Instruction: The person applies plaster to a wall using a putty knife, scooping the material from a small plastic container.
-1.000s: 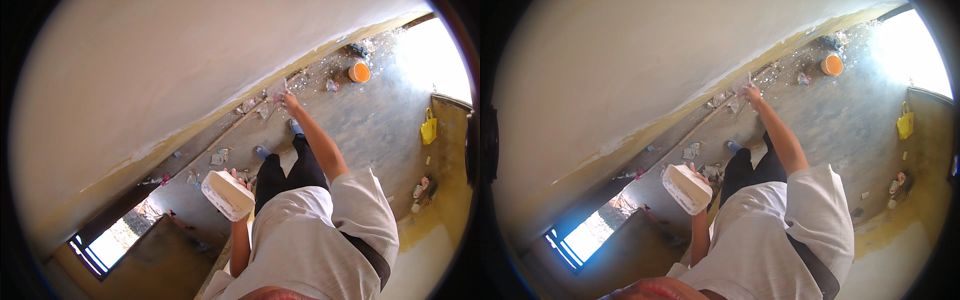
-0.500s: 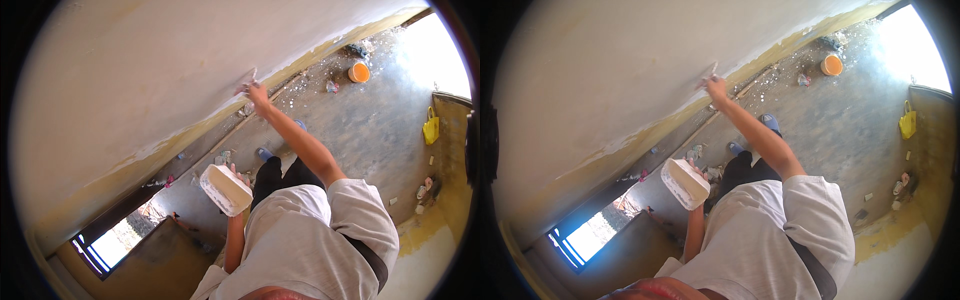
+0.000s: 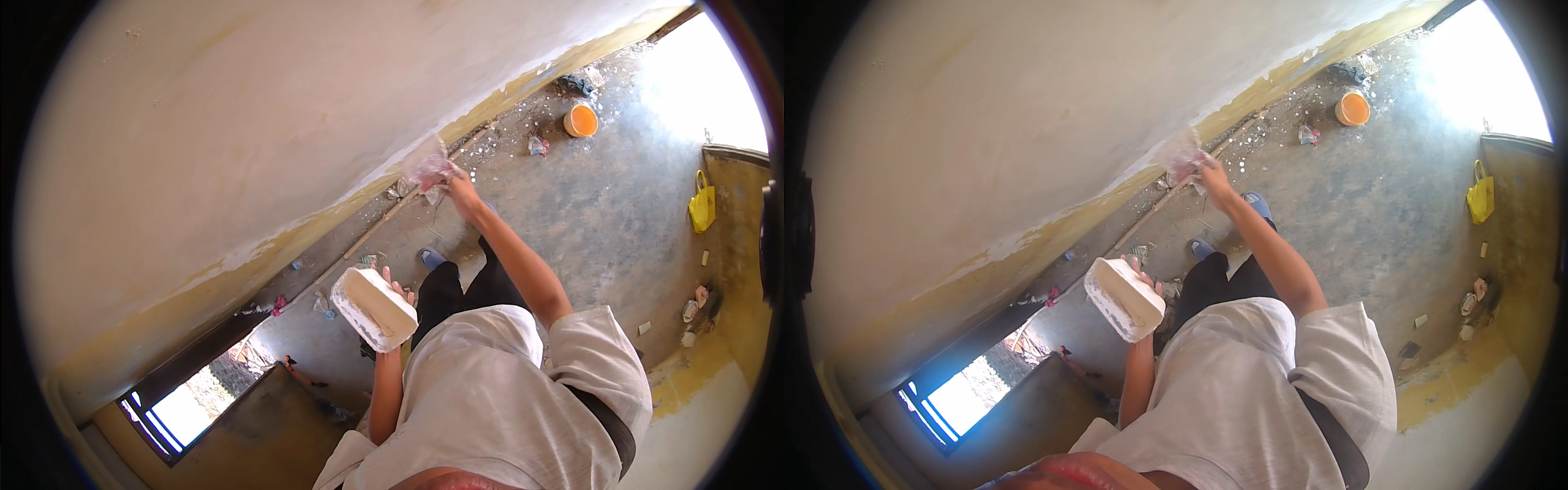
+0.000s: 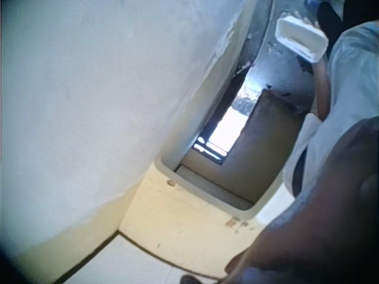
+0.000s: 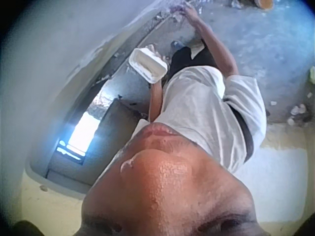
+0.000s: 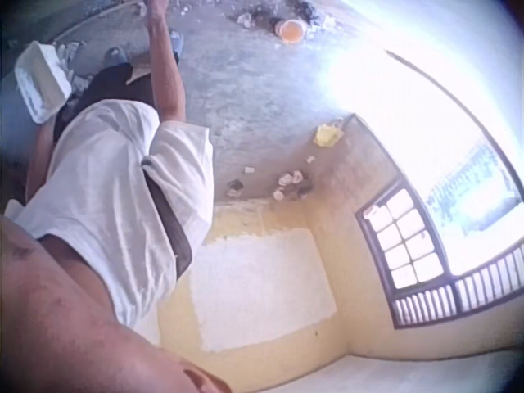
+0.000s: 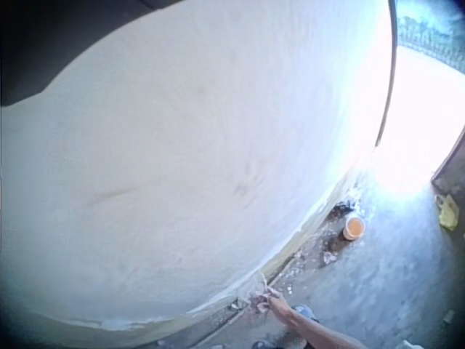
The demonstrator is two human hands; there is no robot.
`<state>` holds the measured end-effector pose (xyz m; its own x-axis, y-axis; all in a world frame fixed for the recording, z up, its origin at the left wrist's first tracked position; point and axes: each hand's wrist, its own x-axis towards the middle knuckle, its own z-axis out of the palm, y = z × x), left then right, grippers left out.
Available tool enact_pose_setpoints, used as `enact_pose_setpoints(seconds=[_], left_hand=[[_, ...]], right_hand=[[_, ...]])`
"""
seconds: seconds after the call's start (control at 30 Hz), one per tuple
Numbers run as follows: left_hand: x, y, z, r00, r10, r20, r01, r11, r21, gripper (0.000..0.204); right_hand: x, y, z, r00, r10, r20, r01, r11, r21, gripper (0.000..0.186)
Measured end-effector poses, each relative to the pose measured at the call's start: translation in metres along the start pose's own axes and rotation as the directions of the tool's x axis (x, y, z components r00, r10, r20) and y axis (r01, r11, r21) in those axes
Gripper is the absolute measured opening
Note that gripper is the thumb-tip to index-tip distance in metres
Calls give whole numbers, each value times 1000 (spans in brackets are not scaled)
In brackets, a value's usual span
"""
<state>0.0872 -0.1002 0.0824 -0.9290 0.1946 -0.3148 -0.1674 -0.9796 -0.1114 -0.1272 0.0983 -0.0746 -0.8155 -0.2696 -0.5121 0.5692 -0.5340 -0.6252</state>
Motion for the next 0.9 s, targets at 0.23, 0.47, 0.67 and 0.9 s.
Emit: enact_pose_setpoints(seconds=[0.23, 0.47, 0.67, 0.9], left_hand=[[0, -3, -2, 999, 24, -47, -25, 1000, -5, 72], [-7, -4, -5, 998, 62, -25, -61, 998, 28, 74], [-14, -4, 2, 990, 99, 100, -104, 993, 49, 73], [5, 18, 7, 942, 99, 321, -145, 982, 122, 76]], right_hand=[[133, 25, -132, 899, 56, -434, -109, 989, -98, 24], [113, -55, -65, 993, -43, -111, 28, 992, -127, 27], [-17, -134, 105, 980, -198, 31, 200, 978, -59, 33], [-126, -243, 232, 870, -393, 299, 356, 919, 172, 20]])
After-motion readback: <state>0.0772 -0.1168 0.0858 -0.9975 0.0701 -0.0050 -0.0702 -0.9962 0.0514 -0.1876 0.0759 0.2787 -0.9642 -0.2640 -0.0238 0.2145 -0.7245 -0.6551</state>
